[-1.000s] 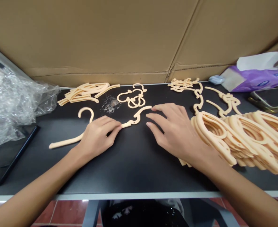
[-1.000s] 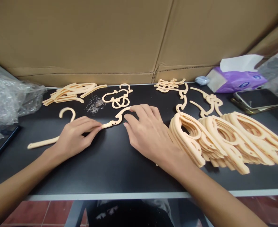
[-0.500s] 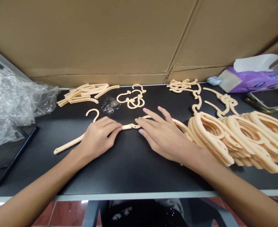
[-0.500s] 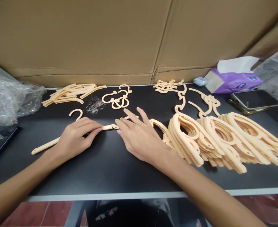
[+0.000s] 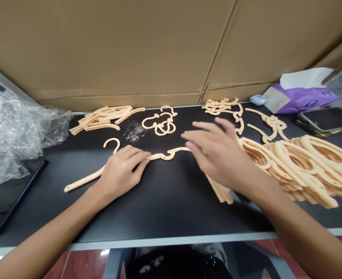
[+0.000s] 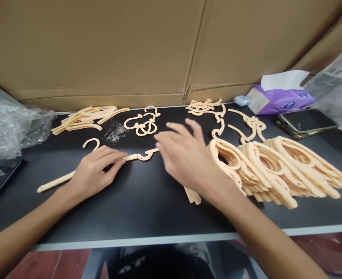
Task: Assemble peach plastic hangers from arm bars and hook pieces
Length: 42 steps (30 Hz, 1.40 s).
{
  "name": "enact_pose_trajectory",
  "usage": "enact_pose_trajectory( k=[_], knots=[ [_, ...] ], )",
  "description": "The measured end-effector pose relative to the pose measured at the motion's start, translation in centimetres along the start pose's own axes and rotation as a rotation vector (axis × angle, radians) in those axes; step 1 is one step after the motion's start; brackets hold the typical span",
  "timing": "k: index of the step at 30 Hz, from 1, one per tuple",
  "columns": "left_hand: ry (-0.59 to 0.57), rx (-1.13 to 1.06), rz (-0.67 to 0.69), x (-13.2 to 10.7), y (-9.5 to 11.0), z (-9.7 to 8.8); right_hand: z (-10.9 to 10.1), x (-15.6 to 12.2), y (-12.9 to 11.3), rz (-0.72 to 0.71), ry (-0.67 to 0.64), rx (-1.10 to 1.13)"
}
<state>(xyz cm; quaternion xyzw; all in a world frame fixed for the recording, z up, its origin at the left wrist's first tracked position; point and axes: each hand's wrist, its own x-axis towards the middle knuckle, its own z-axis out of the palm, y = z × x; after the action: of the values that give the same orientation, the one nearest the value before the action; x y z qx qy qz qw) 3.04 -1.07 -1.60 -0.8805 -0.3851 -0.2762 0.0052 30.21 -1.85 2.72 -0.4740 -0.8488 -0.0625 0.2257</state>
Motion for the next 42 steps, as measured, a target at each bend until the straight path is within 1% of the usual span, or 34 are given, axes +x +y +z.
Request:
enact_pose_trajectory(
  k=[1, 3, 4, 6, 8, 9, 11, 13, 14, 16, 18, 21, 26, 28, 31, 32, 34, 36, 37, 38, 40, 41, 42],
  knots=[
    [-0.018, 0.005, 0.007, 0.0, 0.1, -0.1, -0.9, 0.1, 0.8, 0.040, 0.036, -0.030],
    [-0.096, 0.027, 0.008, 0.1, 0.4, -0.2, -2.8, 0.1, 2.6, 0.114, 0.085, -0.125],
    [-0.145, 0.042, -0.002, 0.1, 0.5, -0.3, -3.7, 0.1, 3.7, 0.132, 0.076, -0.178],
    [-0.223, 0.071, -0.027, 0.2, 0.8, -0.4, -5.2, 0.0, 5.8, 0.185, 0.008, -0.312],
    [-0.256, 0.093, -0.036, 0.3, 1.0, -0.6, -6.1, 0.1, 7.9, 0.247, -0.111, -0.459],
    [-0.266, 0.105, -0.033, 0.3, 1.1, -0.6, -6.1, 0.2, 8.9, 0.281, -0.189, -0.518],
    [-0.288, 0.131, -0.027, 0.4, 1.1, -0.8, -5.7, 0.4, 10.6, 0.377, -0.341, -0.567],
    [-0.306, 0.148, -0.032, 0.4, 1.2, -0.8, -4.7, 0.6, 12.1, 0.478, -0.467, -0.491],
    [-0.314, 0.149, -0.036, 0.4, 1.2, -0.9, -4.1, 0.7, 12.8, 0.512, -0.507, -0.439],
    [-0.329, 0.144, -0.044, 0.3, 1.1, -0.8, -2.8, 0.7, 14.1, 0.501, -0.553, -0.323],
    [-0.327, 0.135, -0.048, 0.2, 1.1, -0.7, -1.8, 0.5, 15.3, 0.455, -0.555, -0.238],
    [-0.288, 0.112, -0.046, 0.0, 1.0, -0.4, -0.8, 0.4, 16.4, 0.420, -0.515, -0.196],
    [-0.240, 0.093, -0.022, 0.0, 1.0, -0.3, -0.9, 0.6, 16.8, 0.342, -0.409, -0.196],
    [-0.185, 0.119, -0.023, 0.1, 1.1, -0.3, -1.3, 0.8, 16.7, 0.299, -0.329, -0.211],
    [-0.049, 0.221, -0.029, 0.2, 1.5, -0.4, -2.1, 1.2, 15.8, 0.239, -0.164, -0.238],
    [-0.022, 0.259, -0.032, 0.2, 1.6, -0.5, -2.4, 1.4, 15.2, 0.235, -0.108, -0.231],
    [-0.023, 0.312, -0.041, 0.2, 1.8, -0.6, -3.0, 1.8, 13.1, 0.258, 0.012, -0.171],
    [-0.062, 0.311, -0.055, 0.1, 1.9, -0.5, -3.6, 2.1, 9.9, 0.320, 0.160, -0.014],
    [-0.078, 0.289, -0.060, 0.0, 1.9, -0.4, -3.8, 2.2, 8.0, 0.353, 0.218, 0.091],
    [-0.088, 0.255, -0.058, 0.0, 1.9, -0.3, -4.0, 2.2, 6.0, 0.357, 0.255, 0.220],
    [-0.091, 0.159, -0.030, -0.1, 1.8, -0.1, -4.0, 2.2, 2.1, 0.310, 0.241, 0.570],
    [-0.086, 0.101, -0.014, -0.1, 1.8, -0.1, -3.8, 2.1, 0.4, 0.313, 0.218, 0.736],
    [-0.072, 0.040, -0.005, -0.1, 1.7, -0.1, -3.5, 2.0, -1.0, 0.326, 0.223, 0.841]
  ],
)
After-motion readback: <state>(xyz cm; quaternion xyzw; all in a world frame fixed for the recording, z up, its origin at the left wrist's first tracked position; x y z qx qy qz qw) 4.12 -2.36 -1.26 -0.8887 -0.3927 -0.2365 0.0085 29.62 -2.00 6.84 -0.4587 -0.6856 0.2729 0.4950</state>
